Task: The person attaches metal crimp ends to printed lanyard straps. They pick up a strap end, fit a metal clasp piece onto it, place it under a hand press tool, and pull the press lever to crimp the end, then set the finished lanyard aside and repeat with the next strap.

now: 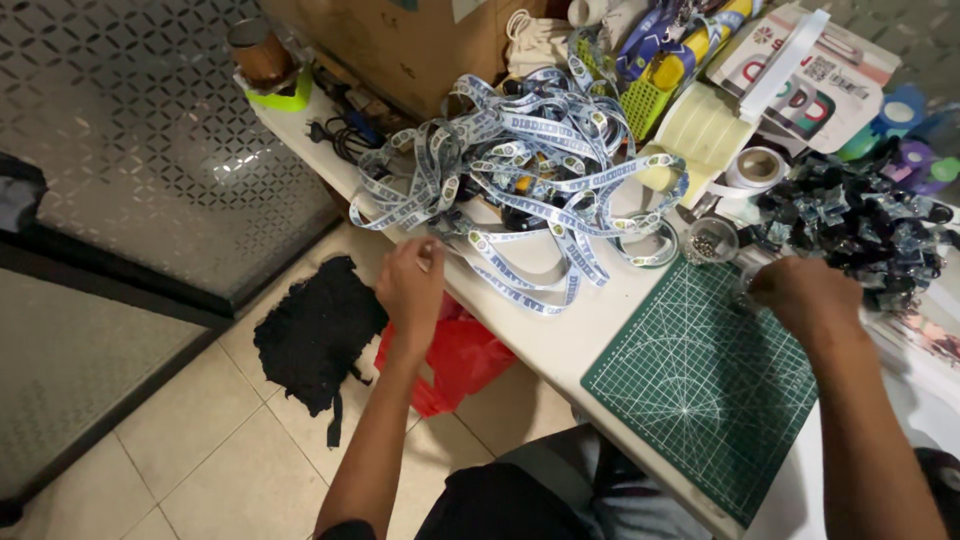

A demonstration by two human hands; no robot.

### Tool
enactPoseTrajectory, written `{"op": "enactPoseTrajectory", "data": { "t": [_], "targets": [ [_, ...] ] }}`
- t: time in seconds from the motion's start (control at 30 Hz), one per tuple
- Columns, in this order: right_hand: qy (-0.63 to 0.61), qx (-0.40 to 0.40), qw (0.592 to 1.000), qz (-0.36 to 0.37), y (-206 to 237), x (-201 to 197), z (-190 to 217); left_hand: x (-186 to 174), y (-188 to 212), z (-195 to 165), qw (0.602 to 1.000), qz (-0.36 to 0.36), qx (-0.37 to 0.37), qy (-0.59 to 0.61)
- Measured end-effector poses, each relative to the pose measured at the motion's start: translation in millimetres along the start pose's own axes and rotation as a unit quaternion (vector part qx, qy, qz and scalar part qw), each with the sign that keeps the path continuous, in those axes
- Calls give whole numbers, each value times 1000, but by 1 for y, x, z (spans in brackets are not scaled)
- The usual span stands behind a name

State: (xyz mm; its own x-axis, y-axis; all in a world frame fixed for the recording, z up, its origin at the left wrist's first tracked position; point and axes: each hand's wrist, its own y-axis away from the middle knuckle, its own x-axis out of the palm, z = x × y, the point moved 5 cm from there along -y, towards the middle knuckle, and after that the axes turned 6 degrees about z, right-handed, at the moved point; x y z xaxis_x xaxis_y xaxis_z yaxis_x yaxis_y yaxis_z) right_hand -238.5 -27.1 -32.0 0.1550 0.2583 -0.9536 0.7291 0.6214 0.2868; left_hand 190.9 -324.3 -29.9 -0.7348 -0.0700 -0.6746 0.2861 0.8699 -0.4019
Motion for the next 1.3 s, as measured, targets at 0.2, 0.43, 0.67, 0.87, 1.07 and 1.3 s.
{"op": "enactPoseTrajectory", "data": {
  "t": [0.2, 0.43, 0.67, 0.87, 1.07, 1.3],
  "targets": [
    [-33, 7, 999, -6, 13, -5, 8, 18, -44, 19, 999, 31, 10, -11],
    [-8, 32, 999, -29, 12, 3, -4, 26, -71, 26, 995, 34, 28, 86],
    [-62, -38, 986, -149, -18, 28, -23, 25, -53, -2, 993, 44, 101, 46],
    [-62, -49, 985, -156, -28, 43, -36, 31, -62, -1, 996, 5, 86, 1],
    [-121, -70, 969, -202, -23, 42, -34, 40, -69, 11, 996, 50, 62, -33],
    [-77, -60, 973, -209, -27, 46, -37, 41, -79, 12, 996, 53, 46, -49]
  ]
}}
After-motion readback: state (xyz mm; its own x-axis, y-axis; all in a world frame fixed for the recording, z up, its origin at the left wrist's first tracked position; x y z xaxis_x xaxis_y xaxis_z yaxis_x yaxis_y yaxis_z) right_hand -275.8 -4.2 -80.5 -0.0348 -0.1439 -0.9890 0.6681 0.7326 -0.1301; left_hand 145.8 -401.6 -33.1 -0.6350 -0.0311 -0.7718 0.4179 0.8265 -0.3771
